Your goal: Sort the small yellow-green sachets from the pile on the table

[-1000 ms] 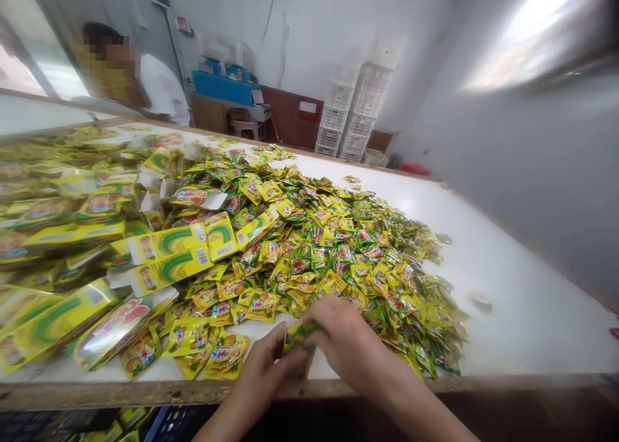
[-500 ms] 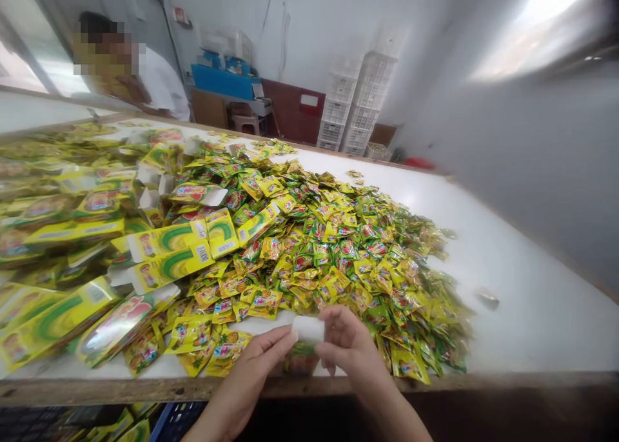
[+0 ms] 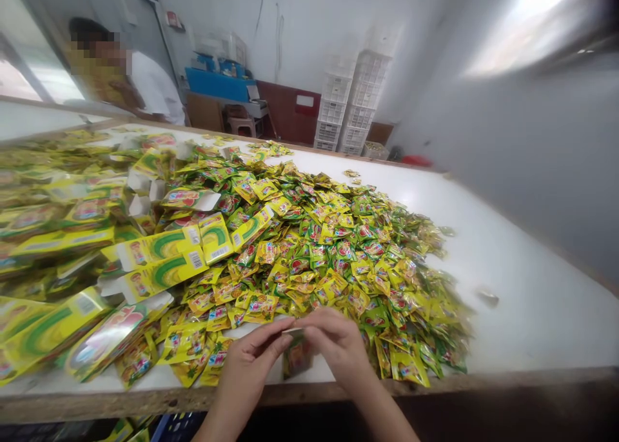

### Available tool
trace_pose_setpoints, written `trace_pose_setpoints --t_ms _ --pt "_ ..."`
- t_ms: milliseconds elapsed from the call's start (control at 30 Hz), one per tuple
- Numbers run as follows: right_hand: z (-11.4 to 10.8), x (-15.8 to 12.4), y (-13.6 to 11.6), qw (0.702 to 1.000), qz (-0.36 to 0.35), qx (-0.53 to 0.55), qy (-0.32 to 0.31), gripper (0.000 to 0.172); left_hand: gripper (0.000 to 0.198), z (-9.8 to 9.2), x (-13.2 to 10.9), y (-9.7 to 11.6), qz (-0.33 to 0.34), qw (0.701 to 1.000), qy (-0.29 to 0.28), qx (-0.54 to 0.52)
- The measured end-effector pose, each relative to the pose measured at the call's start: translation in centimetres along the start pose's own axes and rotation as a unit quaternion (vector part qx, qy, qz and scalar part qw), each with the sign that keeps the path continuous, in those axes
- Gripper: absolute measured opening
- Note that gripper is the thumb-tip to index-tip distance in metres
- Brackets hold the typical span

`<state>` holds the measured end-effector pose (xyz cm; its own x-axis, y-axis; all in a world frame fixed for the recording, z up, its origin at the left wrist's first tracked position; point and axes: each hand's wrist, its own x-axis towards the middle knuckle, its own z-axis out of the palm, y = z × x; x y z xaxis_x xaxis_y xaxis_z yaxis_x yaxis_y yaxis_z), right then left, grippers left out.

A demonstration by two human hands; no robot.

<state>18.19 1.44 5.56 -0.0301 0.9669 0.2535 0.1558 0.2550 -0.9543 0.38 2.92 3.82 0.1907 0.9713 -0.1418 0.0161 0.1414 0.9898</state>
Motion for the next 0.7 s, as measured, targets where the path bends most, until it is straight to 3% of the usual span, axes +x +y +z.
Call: trace_pose_setpoints --t_ms 200,367,467,567,633,700 --pt "0.6 -0.6 1.9 0.994 0.082 0.049 0.057 0.013 0.029 0.5 0.3 -0.9 0.065 0.994 0.026 0.079" --pt "0.7 -1.8 0.9 0.997 0.015 0.029 0.071 0.006 0.018 -0.2 -0.1 -1.1 0.213 0.961 -0.036 0.172" --pt "0.6 -3.0 0.3 0.997 -0.031 -0.001 0.072 0.004 0.032 -1.4 -0.5 -1.8 0.306 0.917 -0.065 0.247" --pt "0.2 -4.3 0.2 0.995 -0.070 -0.042 0.063 0.015 0.054 -2.1 -1.0 -2.8 0.375 0.874 -0.078 0.300" --pt "-0.5 -4.5 0.4 0.996 -0.075 -0.048 0.025 0.017 0.063 -2.1 -1.3 -3.3 0.393 0.863 -0.094 0.305" --pt "-1.5 -3.9 0.9 0.999 -0.032 -0.039 0.017 0.019 0.065 -1.7 -1.6 -3.3 0.377 0.867 -0.124 0.302"
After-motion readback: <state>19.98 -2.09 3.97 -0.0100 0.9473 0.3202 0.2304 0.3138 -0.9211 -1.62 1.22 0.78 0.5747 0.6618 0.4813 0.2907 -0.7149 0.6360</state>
